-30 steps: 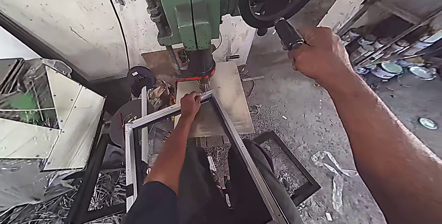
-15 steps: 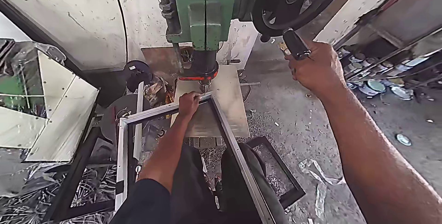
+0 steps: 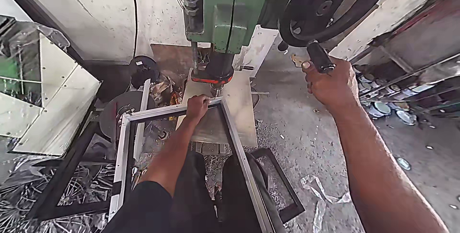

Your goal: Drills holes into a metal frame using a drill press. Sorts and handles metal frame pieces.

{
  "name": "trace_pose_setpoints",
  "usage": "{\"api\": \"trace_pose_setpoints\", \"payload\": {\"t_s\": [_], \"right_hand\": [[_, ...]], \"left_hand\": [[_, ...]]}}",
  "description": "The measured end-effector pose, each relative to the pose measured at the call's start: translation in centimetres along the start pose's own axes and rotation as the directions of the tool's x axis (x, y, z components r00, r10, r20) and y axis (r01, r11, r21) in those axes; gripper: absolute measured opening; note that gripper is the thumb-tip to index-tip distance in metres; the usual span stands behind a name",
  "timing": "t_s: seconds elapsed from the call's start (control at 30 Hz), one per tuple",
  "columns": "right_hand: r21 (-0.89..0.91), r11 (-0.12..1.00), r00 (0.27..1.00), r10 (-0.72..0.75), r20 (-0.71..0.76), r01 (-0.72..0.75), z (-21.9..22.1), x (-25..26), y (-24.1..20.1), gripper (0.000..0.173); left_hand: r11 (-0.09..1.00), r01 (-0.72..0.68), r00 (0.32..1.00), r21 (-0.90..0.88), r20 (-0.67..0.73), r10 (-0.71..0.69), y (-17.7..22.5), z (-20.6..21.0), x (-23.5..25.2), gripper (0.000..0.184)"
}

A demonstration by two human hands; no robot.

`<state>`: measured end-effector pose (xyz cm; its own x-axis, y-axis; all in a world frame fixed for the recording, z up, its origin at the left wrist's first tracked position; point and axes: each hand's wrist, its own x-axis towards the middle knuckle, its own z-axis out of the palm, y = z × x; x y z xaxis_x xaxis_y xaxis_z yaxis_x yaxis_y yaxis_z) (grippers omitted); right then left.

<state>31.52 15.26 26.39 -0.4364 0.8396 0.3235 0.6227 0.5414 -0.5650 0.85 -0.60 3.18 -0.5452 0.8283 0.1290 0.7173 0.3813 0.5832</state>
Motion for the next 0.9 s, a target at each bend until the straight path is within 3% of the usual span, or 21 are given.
{"api": "trace_pose_setpoints", "payload": {"t_s": [0.9], "right_hand": [[-0.015,0.999,0.999,-0.052,0.016,0.052,0.4,0.1,-0.1,0.037]], "left_hand": [[0.996,-0.006,1.0,0.092,0.015,0.005,0.2,-0.3,0.1,0.027]]}}
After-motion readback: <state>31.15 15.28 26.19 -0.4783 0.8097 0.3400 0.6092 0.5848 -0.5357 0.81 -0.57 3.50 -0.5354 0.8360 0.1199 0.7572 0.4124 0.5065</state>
